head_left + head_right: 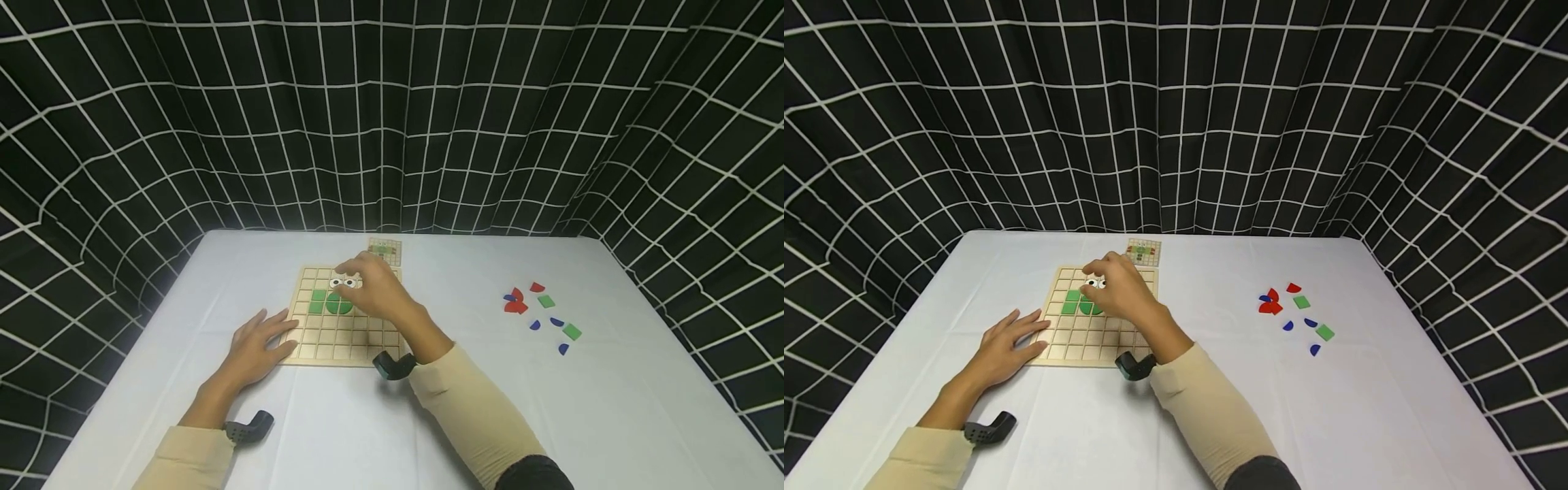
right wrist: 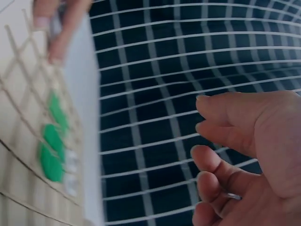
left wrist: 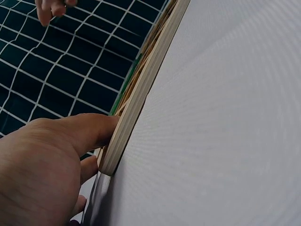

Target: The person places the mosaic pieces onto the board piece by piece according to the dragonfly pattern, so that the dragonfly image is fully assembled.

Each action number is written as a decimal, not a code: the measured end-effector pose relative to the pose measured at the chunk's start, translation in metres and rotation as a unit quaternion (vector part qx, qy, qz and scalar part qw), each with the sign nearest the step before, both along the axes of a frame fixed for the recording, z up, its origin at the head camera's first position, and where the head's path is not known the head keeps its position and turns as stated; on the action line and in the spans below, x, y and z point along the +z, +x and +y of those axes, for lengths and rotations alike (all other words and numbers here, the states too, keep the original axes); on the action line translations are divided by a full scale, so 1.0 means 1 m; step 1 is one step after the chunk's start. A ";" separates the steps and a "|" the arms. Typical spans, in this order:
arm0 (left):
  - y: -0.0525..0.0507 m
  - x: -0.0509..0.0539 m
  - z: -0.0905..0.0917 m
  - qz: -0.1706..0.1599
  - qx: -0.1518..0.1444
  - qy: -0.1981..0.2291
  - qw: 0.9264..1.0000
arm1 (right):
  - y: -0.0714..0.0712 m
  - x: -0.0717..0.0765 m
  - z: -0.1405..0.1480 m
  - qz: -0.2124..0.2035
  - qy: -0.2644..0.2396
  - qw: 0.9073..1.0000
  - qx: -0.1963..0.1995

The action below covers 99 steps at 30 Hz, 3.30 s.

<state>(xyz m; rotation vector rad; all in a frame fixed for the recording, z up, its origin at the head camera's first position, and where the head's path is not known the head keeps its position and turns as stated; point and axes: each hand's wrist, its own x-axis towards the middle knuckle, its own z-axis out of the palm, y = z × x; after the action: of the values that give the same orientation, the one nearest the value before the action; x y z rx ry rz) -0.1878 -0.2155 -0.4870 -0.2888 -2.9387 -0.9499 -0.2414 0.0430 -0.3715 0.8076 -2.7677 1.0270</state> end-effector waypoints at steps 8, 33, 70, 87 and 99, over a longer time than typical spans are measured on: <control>-0.001 -0.001 0.001 0.002 -0.001 0.001 1.000 | 0.016 0.020 0.049 0.100 -0.060 0.993 0.004; -0.002 0.002 0.001 0.002 -0.012 0.002 1.000 | 0.008 -0.007 0.203 0.131 -0.110 0.983 -0.063; 0.001 0.003 -0.001 0.005 -0.022 -0.005 1.000 | 0.006 -0.090 0.286 -0.049 0.008 0.963 -0.264; 0.001 0.001 -0.002 0.009 -0.025 -0.001 1.000 | 0.009 -0.095 0.283 -0.107 0.051 0.957 -0.265; 0.001 0.002 -0.002 -0.002 -0.018 -0.003 1.000 | 0.014 -0.086 0.283 -0.140 0.069 0.954 -0.255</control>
<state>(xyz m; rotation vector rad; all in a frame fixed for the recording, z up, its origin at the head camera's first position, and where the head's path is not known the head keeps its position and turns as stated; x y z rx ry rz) -0.1869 -0.2177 -0.4852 -0.3404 -2.9510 -0.9469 -0.2270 0.3265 -0.4580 -0.0720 -3.0501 0.9062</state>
